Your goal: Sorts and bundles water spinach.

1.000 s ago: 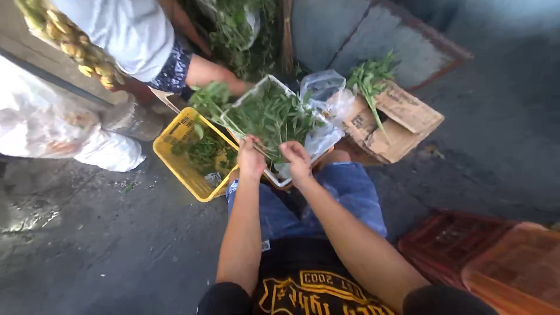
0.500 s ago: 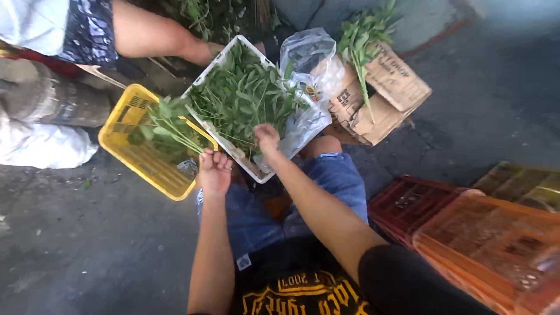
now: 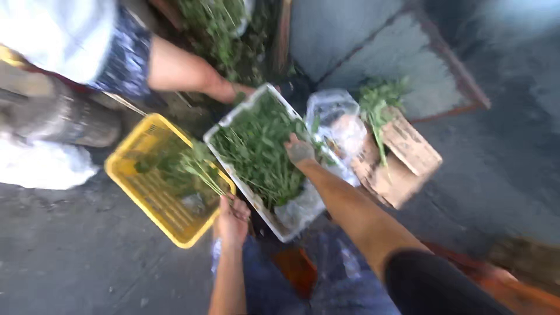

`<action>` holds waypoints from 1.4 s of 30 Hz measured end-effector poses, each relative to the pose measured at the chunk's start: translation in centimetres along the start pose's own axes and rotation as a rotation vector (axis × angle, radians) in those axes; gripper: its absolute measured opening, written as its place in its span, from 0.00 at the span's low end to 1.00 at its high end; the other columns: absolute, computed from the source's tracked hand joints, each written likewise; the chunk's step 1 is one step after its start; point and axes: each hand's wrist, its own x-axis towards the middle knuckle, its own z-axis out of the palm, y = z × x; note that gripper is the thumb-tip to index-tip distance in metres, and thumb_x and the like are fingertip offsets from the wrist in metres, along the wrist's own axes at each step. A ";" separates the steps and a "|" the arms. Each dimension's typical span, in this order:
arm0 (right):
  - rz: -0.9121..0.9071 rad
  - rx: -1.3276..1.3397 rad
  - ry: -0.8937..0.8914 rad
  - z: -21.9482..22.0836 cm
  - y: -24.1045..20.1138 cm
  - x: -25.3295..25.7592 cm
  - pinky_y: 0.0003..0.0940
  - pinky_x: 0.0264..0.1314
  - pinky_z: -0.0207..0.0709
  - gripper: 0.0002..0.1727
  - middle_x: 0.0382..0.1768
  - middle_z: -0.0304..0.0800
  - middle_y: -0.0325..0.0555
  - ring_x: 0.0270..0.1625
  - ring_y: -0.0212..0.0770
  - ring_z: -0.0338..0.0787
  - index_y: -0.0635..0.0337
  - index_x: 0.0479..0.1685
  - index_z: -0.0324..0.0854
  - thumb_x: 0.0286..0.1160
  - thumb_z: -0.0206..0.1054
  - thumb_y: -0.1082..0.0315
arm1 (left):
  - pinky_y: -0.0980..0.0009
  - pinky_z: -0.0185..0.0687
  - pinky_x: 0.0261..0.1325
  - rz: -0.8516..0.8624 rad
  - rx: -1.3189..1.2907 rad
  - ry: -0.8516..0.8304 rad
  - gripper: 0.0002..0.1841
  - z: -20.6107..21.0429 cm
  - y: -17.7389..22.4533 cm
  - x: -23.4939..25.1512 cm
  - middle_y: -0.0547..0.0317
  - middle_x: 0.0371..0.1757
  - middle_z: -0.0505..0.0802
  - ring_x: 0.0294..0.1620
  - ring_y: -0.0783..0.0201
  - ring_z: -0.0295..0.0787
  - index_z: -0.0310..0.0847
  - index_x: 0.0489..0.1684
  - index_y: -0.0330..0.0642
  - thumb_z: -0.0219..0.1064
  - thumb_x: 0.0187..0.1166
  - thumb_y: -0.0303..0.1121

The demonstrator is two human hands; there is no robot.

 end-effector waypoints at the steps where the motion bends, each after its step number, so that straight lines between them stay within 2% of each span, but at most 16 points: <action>1: -0.080 -0.032 0.045 -1.1 0.2 -0.2 0.69 0.54 0.85 0.14 0.81 0.72 0.57 0.60 0.68 0.88 0.53 0.57 0.90 0.78 0.64 0.73 | 0.73 0.76 0.22 0.006 -0.004 0.014 0.27 0.4 0.3 -0.1 0.70 0.16 0.75 0.15 0.71 0.74 0.76 0.40 0.51 0.33 0.95 0.55; 3: -0.252 -0.019 0.221 -3.4 -0.4 -1.4 0.68 0.67 0.78 0.13 0.74 0.80 0.56 0.72 0.67 0.81 0.53 0.52 0.92 0.79 0.61 0.71 | 0.72 0.78 0.23 0.022 0.010 0.058 0.26 1.0 1.0 -0.6 0.68 0.17 0.77 0.16 0.69 0.75 0.75 0.41 0.49 0.34 0.95 0.53; 6: -0.267 0.197 0.453 -5.7 -0.6 -5.6 0.64 0.69 0.77 0.13 0.58 0.93 0.49 0.68 0.59 0.86 0.49 0.49 0.94 0.84 0.62 0.59 | 0.71 0.77 0.23 0.056 -0.014 0.028 0.25 1.1 0.8 -0.8 0.67 0.19 0.78 0.17 0.68 0.74 0.75 0.46 0.48 0.33 0.96 0.51; 9: -0.147 0.712 0.490 -5.3 -1.4 -10.8 0.61 0.59 0.85 0.16 0.47 0.95 0.56 0.50 0.55 0.94 0.59 0.57 0.90 0.88 0.61 0.60 | 0.71 0.78 0.25 0.079 -0.071 -0.063 0.25 1.0 -0.3 -1.3 0.63 0.25 0.81 0.19 0.67 0.77 0.76 0.57 0.45 0.33 0.97 0.48; 12: -0.040 1.119 0.439 -3.3 -2.9 -15.5 0.50 0.59 0.82 0.18 0.52 0.92 0.57 0.51 0.47 0.90 0.63 0.63 0.86 0.91 0.54 0.64 | 0.72 0.79 0.26 0.068 -0.009 -0.098 0.18 1.9 -2.1 -3.2 0.62 0.29 0.82 0.22 0.67 0.78 0.73 0.57 0.45 0.37 0.97 0.40; 14: 0.013 1.268 0.362 -2.0 -4.1 -18.0 0.44 0.47 0.80 0.20 0.45 0.88 0.52 0.41 0.42 0.84 0.62 0.68 0.83 0.88 0.51 0.66 | 0.72 0.79 0.27 0.056 0.074 -0.100 0.15 2.4 -3.8 -4.6 0.61 0.30 0.82 0.22 0.67 0.78 0.72 0.55 0.44 0.39 0.97 0.38; 17: -0.094 1.216 0.372 -1.7 -5.8 -21.6 0.44 0.45 0.86 0.23 0.43 0.91 0.51 0.40 0.42 0.90 0.63 0.75 0.77 0.82 0.55 0.69 | 0.71 0.79 0.28 0.083 0.213 -0.100 0.14 3.0 -6.4 -5.9 0.61 0.33 0.82 0.24 0.67 0.78 0.75 0.55 0.41 0.43 0.96 0.37; 19: -0.199 1.079 0.463 -2.4 -6.8 -23.4 0.46 0.51 0.90 0.18 0.43 0.94 0.47 0.43 0.41 0.94 0.63 0.66 0.80 0.80 0.61 0.68 | 0.69 0.82 0.33 0.123 0.268 -0.101 0.18 4.1 -7.2 -6.8 0.58 0.37 0.86 0.29 0.66 0.82 0.77 0.60 0.39 0.44 0.96 0.40; 22: -0.294 0.909 0.507 -3.5 -8.2 -26.2 0.47 0.63 0.87 0.13 0.48 0.95 0.49 0.54 0.44 0.93 0.60 0.55 0.90 0.80 0.64 0.66 | 0.59 0.88 0.57 0.186 0.409 -0.111 0.25 6.5 -6.4 -10.3 0.48 0.52 0.92 0.50 0.60 0.90 0.73 0.74 0.36 0.43 0.97 0.46; 25: -0.278 0.890 0.561 -2.8 -8.5 -27.7 0.46 0.64 0.85 0.11 0.47 0.94 0.51 0.55 0.47 0.92 0.59 0.48 0.94 0.75 0.67 0.69 | 0.60 0.88 0.54 0.244 0.489 -0.072 0.21 6.7 -6.6 -11.3 0.50 0.46 0.91 0.46 0.62 0.90 0.75 0.68 0.35 0.44 0.97 0.42; 28: -0.267 0.936 0.447 -1.0 -7.7 -27.7 0.48 0.61 0.86 0.08 0.47 0.94 0.47 0.54 0.45 0.92 0.55 0.44 0.94 0.73 0.72 0.65 | 0.65 0.87 0.42 0.281 0.419 -0.053 0.17 5.2 -7.1 -10.0 0.59 0.38 0.89 0.37 0.66 0.87 0.79 0.52 0.43 0.43 0.96 0.40; 30: -0.172 1.139 0.325 1.1 -7.0 -28.0 0.47 0.61 0.86 0.13 0.48 0.93 0.47 0.54 0.43 0.92 0.56 0.48 0.92 0.75 0.73 0.58 | 0.62 0.87 0.49 0.244 0.287 -0.073 0.15 3.9 -6.7 -10.0 0.60 0.42 0.88 0.42 0.63 0.88 0.73 0.52 0.45 0.40 0.97 0.38; 33: 0.293 1.784 0.059 2.6 -6.4 -27.7 0.42 0.49 0.83 0.24 0.44 0.86 0.48 0.44 0.42 0.86 0.61 0.59 0.81 0.86 0.62 0.47 | 0.54 0.89 0.56 0.215 0.097 -0.106 0.14 3.1 -5.7 -9.6 0.59 0.43 0.87 0.43 0.59 0.89 0.72 0.54 0.48 0.39 0.97 0.37; 36: 0.667 2.146 -0.141 3.2 -7.4 -26.5 0.43 0.39 0.82 0.41 0.33 0.83 0.46 0.32 0.43 0.84 0.58 0.53 0.78 0.82 0.45 0.25 | 0.57 0.89 0.53 0.195 0.136 -0.150 0.12 2.3 -7.4 -9.2 0.63 0.39 0.86 0.39 0.62 0.88 0.73 0.59 0.50 0.43 0.96 0.35; 39: 0.540 2.206 -0.011 3.3 -9.2 -25.1 0.33 0.26 0.77 0.45 0.19 0.82 0.43 0.20 0.37 0.79 0.63 0.40 0.82 0.85 0.39 0.27 | 0.61 0.87 0.44 0.163 0.306 -0.180 0.09 1.9 -10.2 -9.4 0.59 0.33 0.84 0.33 0.62 0.85 0.71 0.56 0.44 0.44 0.94 0.30; 42: 0.436 2.135 -0.056 3.3 -8.9 -23.0 0.32 0.23 0.80 0.44 0.24 0.83 0.42 0.20 0.36 0.81 0.61 0.52 0.79 0.87 0.32 0.28 | 0.63 0.85 0.40 0.126 0.227 -0.201 0.09 0.9 -8.4 -8.4 0.60 0.30 0.82 0.29 0.63 0.81 0.70 0.54 0.45 0.44 0.92 0.27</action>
